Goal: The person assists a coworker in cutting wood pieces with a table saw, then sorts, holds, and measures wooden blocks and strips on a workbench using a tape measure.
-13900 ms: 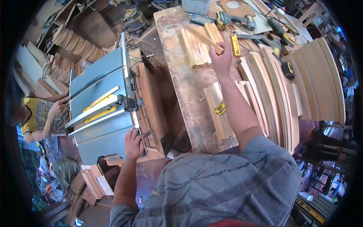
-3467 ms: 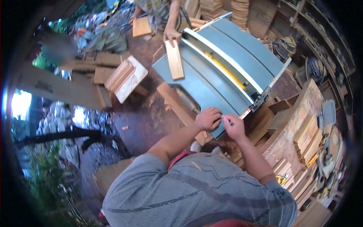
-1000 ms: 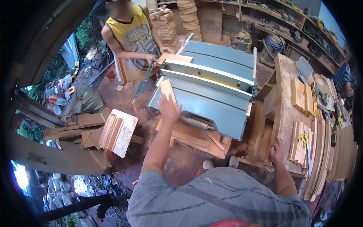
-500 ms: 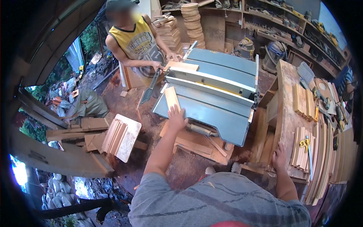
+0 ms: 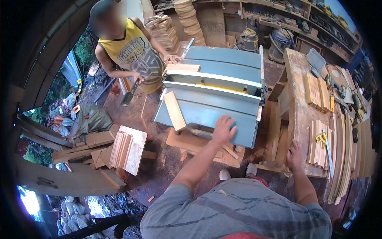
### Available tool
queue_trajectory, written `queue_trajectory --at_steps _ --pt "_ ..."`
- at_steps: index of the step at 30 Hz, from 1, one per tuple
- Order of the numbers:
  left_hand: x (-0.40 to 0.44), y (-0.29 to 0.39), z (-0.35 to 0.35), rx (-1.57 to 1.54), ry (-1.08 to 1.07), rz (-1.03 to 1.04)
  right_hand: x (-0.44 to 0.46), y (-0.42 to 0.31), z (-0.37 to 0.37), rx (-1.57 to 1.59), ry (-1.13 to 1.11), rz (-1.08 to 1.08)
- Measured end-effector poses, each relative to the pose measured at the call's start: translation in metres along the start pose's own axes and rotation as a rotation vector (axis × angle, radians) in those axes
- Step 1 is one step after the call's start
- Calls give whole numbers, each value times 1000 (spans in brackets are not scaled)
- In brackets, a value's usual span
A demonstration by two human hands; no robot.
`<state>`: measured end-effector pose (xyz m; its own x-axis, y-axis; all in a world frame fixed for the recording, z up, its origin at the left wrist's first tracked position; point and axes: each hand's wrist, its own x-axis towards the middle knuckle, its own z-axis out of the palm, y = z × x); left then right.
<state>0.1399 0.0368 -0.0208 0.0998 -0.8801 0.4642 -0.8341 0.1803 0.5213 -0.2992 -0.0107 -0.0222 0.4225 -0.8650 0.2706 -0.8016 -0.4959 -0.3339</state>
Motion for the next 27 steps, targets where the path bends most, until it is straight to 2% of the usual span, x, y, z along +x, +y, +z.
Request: queue_trajectory --at_steps 3,12,16,17,20,22,27 --pt "13 20 23 20 46 -13 1 2 7 7 14 -25" --pt "18 30 25 86 113 -86 -2 14 12 -20 4 -51" --pt "19 34 23 136 61 -143 0 21 12 -1 -88 -56" --pt "19 36 25 160 31 -164 5 20 6 83 -106 -40" --pt "18 37 35 206 19 -212 44 29 10 255 -83 -41" --pt "25 42 41 283 74 -322 77 40 13 249 -57 -70" --pt "31 52 58 464 11 -452 140 65 22 238 -50 -39"
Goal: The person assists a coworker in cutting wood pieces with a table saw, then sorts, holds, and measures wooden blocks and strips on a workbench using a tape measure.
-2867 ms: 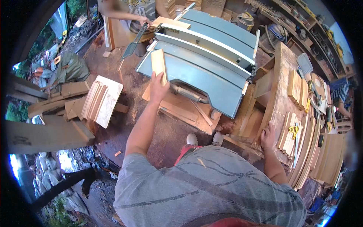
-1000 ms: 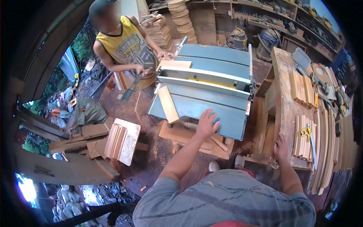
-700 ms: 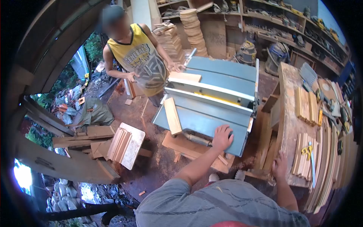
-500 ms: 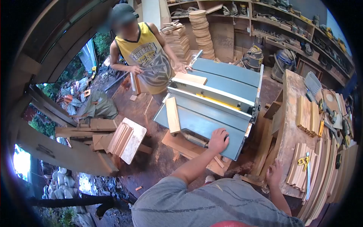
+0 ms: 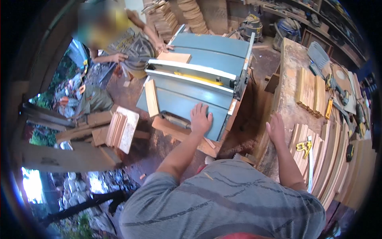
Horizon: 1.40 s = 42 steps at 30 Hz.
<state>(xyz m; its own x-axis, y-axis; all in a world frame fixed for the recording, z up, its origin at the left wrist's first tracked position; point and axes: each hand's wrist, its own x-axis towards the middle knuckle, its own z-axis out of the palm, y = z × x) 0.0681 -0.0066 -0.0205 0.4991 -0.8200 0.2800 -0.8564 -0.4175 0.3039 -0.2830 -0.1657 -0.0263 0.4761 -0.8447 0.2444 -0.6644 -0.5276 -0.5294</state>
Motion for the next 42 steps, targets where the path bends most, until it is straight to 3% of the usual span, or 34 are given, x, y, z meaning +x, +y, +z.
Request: queue_trajectory --at_steps 2,4,35,36,37,38,39,42 --pt "0 2 -7 -17 -11 26 0 11 9 39 -29 6" --pt "1 4 -7 6 -11 9 2 2 10 -190 -56 -56" --pt "12 19 -18 16 -150 18 10 3 -8 64 -63 3" --pt "9 10 -20 -1 -169 37 7 7 1 115 -62 20" --pt "8 -8 -15 -231 -143 63 6 8 5 177 -72 40" --pt "-3 -27 8 -484 2 -187 5 7 -2 168 -25 31" --pt "0 -33 17 -585 53 -252 7 18 7 180 54 -64" --pt "31 -13 26 -250 18 -26 1 17 22 115 74 -62"
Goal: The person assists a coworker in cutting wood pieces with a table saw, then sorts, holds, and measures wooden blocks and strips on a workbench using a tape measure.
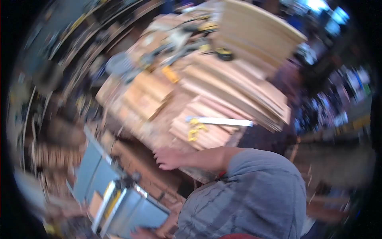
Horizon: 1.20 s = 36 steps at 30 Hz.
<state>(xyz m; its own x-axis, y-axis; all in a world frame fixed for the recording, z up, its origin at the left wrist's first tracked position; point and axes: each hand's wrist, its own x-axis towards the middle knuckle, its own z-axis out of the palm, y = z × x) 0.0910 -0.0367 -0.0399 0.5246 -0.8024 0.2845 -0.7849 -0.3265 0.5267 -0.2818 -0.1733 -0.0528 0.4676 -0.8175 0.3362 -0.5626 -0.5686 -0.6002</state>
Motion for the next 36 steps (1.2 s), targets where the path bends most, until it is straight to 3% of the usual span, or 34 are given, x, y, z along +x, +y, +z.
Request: queue_trajectory --at_steps 3,5,10,13,16,18,19,20,21,22,24,26,28,30,31,33,36 --pt "16 11 6 101 -5 67 -8 -2 -6 -122 14 -19" --pt "23 10 3 107 -22 55 -18 -12 -17 -26 -69 9" --pt "56 -29 -11 51 -97 -25 -102 -55 0 46 22 105" --pt "83 -93 -36 -45 -152 -106 -154 -93 -7 39 69 88" --pt "84 -195 -106 -214 -219 -340 -183 -116 -4 84 131 150" --pt "52 -229 -148 -326 -222 -510 -195 -119 -2 103 -49 272" --pt "31 -231 -164 -342 -181 -536 -202 -130 -9 129 -13 317" --pt "-2 -173 -173 -142 19 -467 -203 -144 -22 87 -72 395" --pt "-28 -189 -151 -379 166 -392 -203 -152 -31 105 -91 431" --pt "-53 -196 -141 -285 174 -291 -209 -148 -31 76 -101 390" --pt "-120 -100 -155 -583 17 -370 -212 -147 -35 67 -119 338" --pt "-174 -47 -147 -703 -90 -441 -213 -147 -36 152 -101 330" --pt "-212 5 -138 -645 -204 -404 -218 -145 -43 241 -73 339" --pt "-247 36 -103 -930 -193 -267 -222 -145 -55 497 -173 393" --pt "-261 50 -91 -932 -194 -267 -227 -148 -62 540 -174 389" --pt "-281 86 -79 -1143 -348 -189 -237 -149 -79 555 -203 338" --pt "-293 118 -76 -1118 -359 -163 -248 -131 -90 638 -221 318"
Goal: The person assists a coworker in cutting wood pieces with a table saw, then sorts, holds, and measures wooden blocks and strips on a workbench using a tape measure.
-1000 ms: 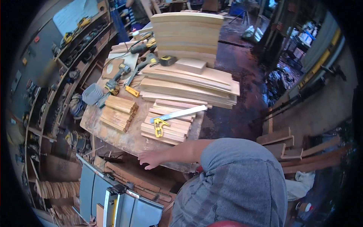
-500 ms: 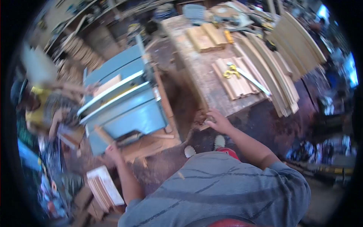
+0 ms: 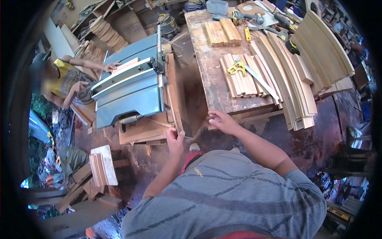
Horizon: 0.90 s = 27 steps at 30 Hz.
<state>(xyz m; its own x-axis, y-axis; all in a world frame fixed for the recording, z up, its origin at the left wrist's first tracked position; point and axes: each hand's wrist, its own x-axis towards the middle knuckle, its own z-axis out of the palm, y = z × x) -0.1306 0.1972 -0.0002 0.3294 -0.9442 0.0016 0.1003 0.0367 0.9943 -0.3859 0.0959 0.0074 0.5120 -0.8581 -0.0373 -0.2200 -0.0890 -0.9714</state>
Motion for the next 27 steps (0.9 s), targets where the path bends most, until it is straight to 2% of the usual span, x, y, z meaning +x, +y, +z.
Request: queue_trajectory --at_steps 2,5,6,7,8,10,11,13,16,18,22,24,27 --pt "4 1 -2 -3 68 41 0 3 -7 62 -40 1" --pt "18 2 -40 311 273 129 6 4 -16 101 -73 60" --pt "22 19 -50 381 344 -39 11 7 -17 97 -69 47" --pt "36 -5 -85 451 395 67 18 10 -16 93 -60 35" --pt "41 12 -88 453 409 64 26 13 -14 94 -75 33" --pt "59 62 -85 489 613 -110 47 17 -9 108 -46 63" --pt "73 58 -102 485 616 -107 61 16 -6 105 -49 60" --pt "106 38 -150 825 760 0 92 16 0 32 -27 88" --pt "153 13 -207 957 865 -19 146 18 9 91 9 154" --pt "173 15 -224 978 882 -47 187 15 12 72 36 105" --pt "205 11 -257 1109 934 -47 266 8 16 235 68 299" --pt "222 21 -261 1198 930 -159 298 3 19 249 71 381" --pt "245 20 -272 1151 876 -149 344 2 23 223 65 399"
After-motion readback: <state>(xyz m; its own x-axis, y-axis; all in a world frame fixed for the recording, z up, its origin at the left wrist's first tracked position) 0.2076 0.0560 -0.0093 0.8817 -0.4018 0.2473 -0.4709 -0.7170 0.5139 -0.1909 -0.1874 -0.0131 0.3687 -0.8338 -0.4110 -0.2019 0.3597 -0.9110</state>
